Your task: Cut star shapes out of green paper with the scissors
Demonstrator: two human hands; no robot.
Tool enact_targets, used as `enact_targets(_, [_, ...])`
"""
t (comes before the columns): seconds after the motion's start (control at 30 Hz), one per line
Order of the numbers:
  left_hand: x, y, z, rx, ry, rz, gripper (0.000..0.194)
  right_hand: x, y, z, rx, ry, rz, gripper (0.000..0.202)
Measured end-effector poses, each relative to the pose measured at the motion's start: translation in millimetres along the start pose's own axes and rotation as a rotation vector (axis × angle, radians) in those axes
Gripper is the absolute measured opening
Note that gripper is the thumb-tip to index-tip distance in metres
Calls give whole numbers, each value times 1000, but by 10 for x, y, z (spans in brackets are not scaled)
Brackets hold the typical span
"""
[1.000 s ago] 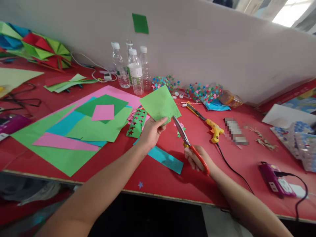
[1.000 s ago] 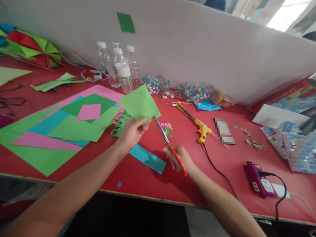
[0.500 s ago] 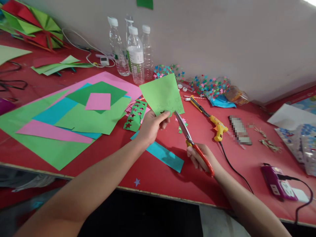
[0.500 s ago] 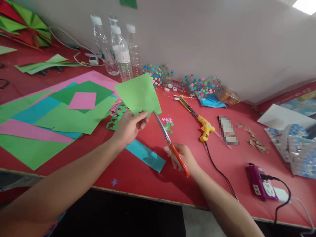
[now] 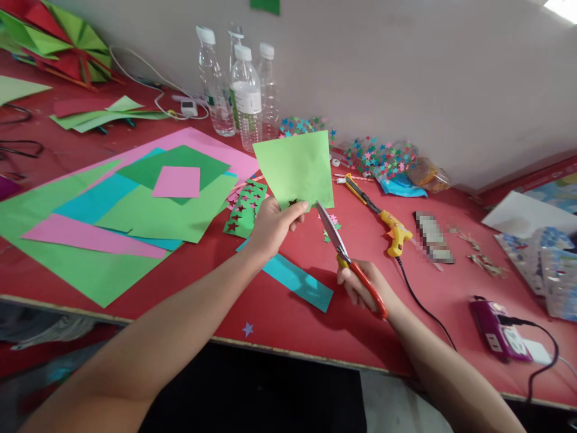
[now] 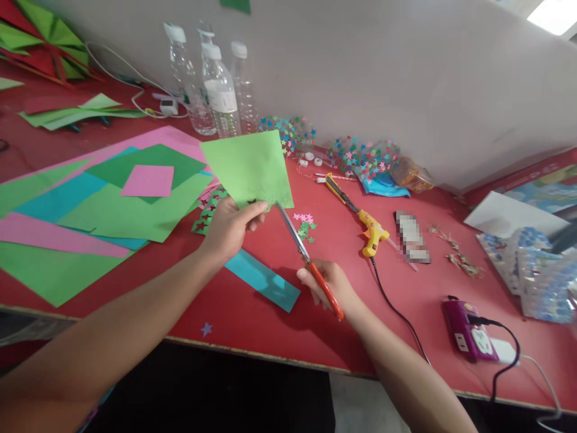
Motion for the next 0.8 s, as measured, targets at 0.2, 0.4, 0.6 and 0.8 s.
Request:
enact_targets(0.2, [2,-57,-39,-67,19,-19,22,-15,0,-48,-26,20,-12,50])
enact_targets(0.4, [-19,-90,-55,-146,34,-50,26,-57,2,-91,-47,50,-9,51])
enact_targets(0.6, [-13,-101,-92,-129,2,-40,25,-67,11,-83,-66,51,-7,49])
enact_targets(0.8, [-8,-123,-112,-156,-51,-14,24,-83,21,-80,-23,69,40,42])
Point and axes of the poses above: each hand's wrist, its own y-axis away from the middle knuckle, its own z-axis out of the palm, x = y × z, the point moved 2 cm from there along -y, towards the middle knuckle, and after that the axes turned 5 degrees about z, right-handed, at the moved point
